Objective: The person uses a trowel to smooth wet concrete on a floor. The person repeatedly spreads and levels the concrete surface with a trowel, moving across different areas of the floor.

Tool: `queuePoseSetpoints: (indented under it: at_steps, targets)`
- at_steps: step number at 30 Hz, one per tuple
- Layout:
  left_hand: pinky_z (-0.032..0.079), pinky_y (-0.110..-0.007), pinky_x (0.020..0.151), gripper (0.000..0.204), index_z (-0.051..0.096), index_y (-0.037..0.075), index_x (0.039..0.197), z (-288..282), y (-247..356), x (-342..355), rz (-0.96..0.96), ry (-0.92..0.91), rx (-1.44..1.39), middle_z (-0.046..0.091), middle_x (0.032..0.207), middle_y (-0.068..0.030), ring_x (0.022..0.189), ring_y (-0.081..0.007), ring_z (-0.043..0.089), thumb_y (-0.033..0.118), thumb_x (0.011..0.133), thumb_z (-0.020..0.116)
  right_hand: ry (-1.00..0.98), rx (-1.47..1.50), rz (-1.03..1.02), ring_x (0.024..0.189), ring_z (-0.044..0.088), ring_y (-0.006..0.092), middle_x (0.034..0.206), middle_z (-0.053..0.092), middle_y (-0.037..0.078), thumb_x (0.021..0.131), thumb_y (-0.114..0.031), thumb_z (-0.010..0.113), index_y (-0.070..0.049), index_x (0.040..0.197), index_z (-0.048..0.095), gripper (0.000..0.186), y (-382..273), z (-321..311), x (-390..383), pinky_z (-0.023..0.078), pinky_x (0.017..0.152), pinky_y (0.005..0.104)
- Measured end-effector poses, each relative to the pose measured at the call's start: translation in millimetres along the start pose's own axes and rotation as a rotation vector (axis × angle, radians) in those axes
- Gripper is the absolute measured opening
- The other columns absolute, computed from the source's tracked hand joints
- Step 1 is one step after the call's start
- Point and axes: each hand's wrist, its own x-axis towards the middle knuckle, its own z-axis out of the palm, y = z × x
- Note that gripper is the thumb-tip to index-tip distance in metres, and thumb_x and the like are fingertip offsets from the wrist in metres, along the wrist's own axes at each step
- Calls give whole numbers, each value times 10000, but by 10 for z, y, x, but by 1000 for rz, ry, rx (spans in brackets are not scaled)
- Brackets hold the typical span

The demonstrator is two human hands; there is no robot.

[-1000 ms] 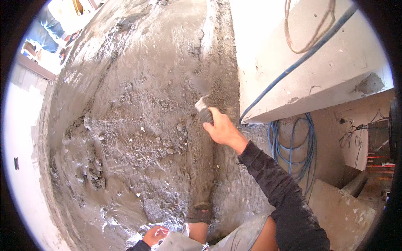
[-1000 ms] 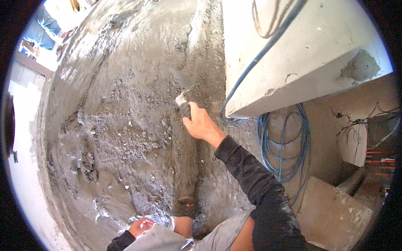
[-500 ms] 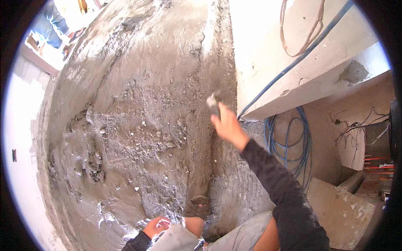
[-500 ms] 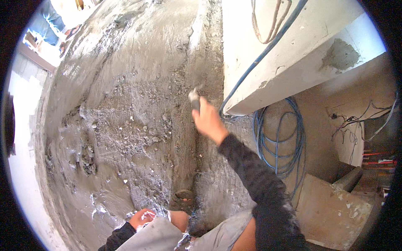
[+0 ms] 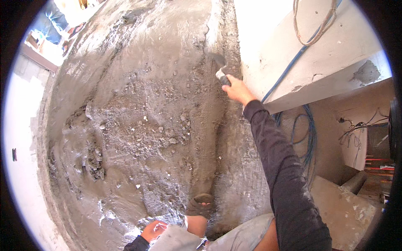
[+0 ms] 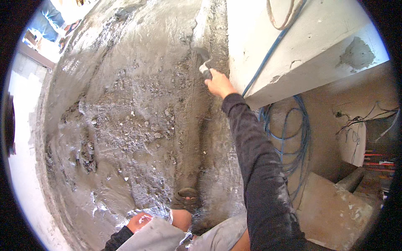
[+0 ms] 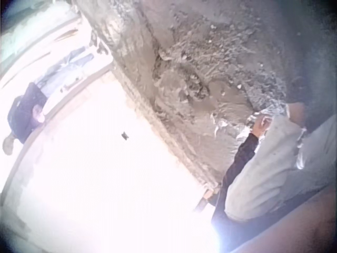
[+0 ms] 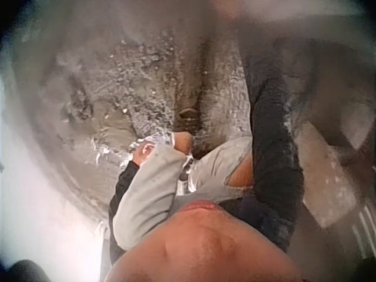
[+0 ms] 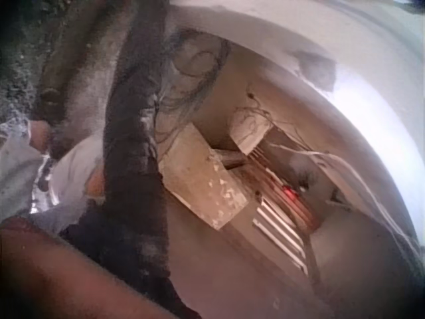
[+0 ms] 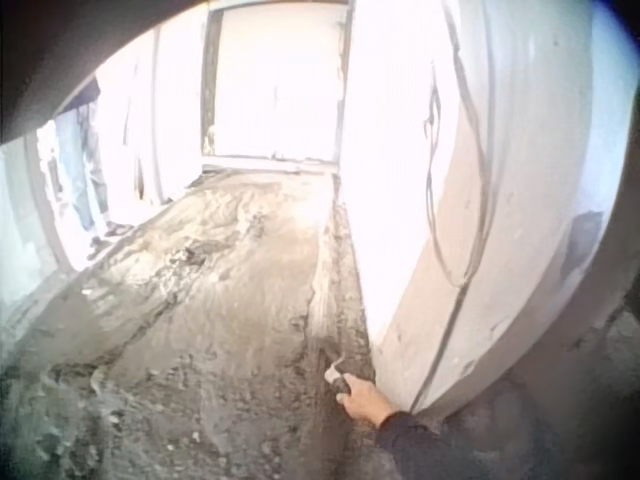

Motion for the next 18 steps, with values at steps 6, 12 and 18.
queuePoseSetpoints:
  at_steps: [6, 12, 18]
  targets:
    - [502, -296, 803, 297, 588, 12, 1124, 28, 186, 240, 7, -48, -133, 644, 1010, -81, 924, -141, 604, 148, 870, 657, -156, 17, -173, 1110, 561, 390, 1220, 569, 244, 853, -238, 598, 3, 1316, 450, 542, -168, 54, -825, 457, 938, 445]
    - [511, -321, 803, 271, 578, 14, 1120, 53, 334, 470, 60, -103, -207, 628, 1008, -79, 924, -158, 607, 120, 882, 651, -382, 108, -214, 1214, 498, 386, 1323, 495, 258, 887, -218, 593, 42, 1351, 400, 565, -371, 48, -2101, 403, 1030, 414]
    - [505, -316, 822, 282, 569, 24, 1131, 70, 471, 578, 86, -68, -263, 629, 1013, -70, 954, -152, 604, 104, 876, 659, -202, 165, -343, 1231, 487, 384, 1325, 497, 251, 891, -214, 586, 35, 1349, 419, 547, -428, 27, -2197, 390, 1040, 416]
